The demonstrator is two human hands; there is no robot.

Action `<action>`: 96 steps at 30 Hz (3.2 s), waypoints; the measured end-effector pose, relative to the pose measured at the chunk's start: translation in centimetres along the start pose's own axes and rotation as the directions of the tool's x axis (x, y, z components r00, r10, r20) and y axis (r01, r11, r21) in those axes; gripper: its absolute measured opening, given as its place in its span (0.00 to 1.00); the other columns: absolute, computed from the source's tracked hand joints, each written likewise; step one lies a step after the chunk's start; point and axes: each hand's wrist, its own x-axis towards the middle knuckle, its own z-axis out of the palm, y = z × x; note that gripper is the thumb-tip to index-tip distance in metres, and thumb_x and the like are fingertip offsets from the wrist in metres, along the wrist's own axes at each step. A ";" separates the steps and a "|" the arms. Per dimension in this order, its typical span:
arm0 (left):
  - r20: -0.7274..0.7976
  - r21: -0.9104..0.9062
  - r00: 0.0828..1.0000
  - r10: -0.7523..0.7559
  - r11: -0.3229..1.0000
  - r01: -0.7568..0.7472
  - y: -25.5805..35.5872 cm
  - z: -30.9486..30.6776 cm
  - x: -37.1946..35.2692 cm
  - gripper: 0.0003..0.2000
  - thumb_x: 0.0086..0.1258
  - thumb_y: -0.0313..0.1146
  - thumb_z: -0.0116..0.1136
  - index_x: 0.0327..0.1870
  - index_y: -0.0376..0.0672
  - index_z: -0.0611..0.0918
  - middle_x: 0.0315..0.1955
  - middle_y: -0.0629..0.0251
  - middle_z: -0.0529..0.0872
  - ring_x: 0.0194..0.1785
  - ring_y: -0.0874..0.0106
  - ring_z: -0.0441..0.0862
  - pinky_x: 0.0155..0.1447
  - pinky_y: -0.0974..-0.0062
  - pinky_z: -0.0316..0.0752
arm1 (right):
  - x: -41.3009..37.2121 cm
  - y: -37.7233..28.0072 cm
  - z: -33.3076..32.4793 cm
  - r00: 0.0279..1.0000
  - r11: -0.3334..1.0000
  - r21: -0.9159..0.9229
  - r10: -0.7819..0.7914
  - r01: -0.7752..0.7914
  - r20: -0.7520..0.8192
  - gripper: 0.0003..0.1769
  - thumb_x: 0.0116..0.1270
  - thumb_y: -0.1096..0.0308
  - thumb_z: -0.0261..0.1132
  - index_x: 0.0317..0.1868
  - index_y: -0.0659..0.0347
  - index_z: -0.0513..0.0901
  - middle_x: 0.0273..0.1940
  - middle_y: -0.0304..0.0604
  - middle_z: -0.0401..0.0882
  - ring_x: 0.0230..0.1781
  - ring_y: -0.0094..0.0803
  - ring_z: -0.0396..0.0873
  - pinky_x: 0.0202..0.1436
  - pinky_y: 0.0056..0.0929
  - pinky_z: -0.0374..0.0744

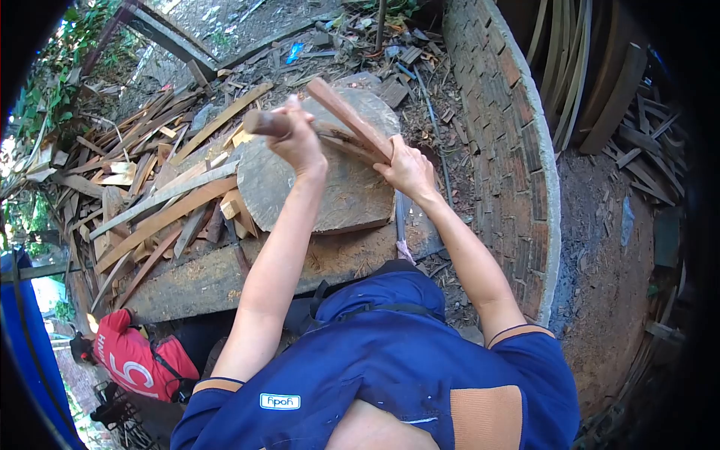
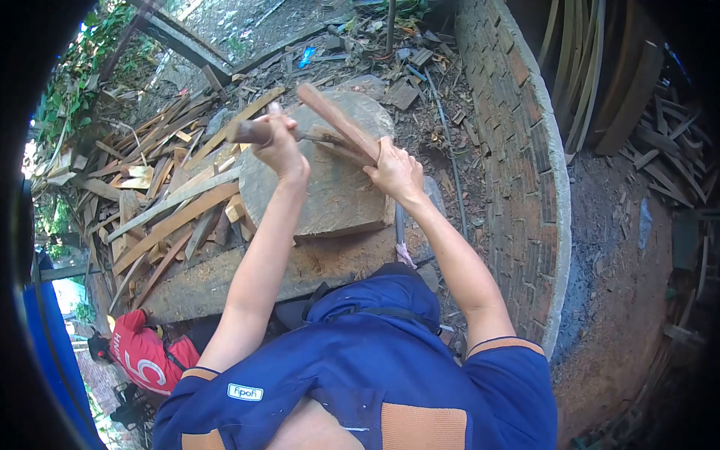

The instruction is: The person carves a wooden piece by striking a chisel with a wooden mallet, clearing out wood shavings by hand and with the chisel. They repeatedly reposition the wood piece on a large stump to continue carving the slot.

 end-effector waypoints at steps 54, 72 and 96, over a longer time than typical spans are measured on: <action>0.470 0.003 0.875 0.113 0.992 -0.129 -0.7 2.2 -0.9 0.12 0.67 0.30 0.69 0.25 0.42 0.78 0.19 0.74 0.80 0.22 0.84 0.77 0.27 0.84 0.71 | 0.4 0.0 -0.3 0.998 1.000 -0.015 0.001 0.000 0.057 0.31 0.59 0.52 0.73 0.56 0.57 0.71 0.44 0.58 0.84 0.49 0.57 0.82 0.52 0.52 0.79; 0.426 -0.087 0.846 0.320 0.946 -0.313 -1.1 1.2 -2.5 0.10 0.66 0.31 0.70 0.28 0.41 0.80 0.18 0.75 0.80 0.21 0.85 0.75 0.26 0.84 0.69 | -5.2 -8.3 -16.8 0.829 0.821 -0.116 -0.553 0.559 0.079 0.21 0.73 0.57 0.57 0.58 0.62 0.71 0.38 0.61 0.84 0.39 0.57 0.85 0.44 0.51 0.81; 0.548 0.083 0.832 0.084 0.985 -0.154 0.2 0.9 -1.8 0.09 0.67 0.29 0.69 0.28 0.41 0.79 0.20 0.74 0.80 0.22 0.84 0.76 0.27 0.84 0.69 | -1.7 -1.6 -6.4 0.970 0.891 0.392 -0.175 0.230 -0.170 0.28 0.60 0.58 0.71 0.58 0.58 0.74 0.44 0.57 0.85 0.46 0.53 0.84 0.52 0.48 0.79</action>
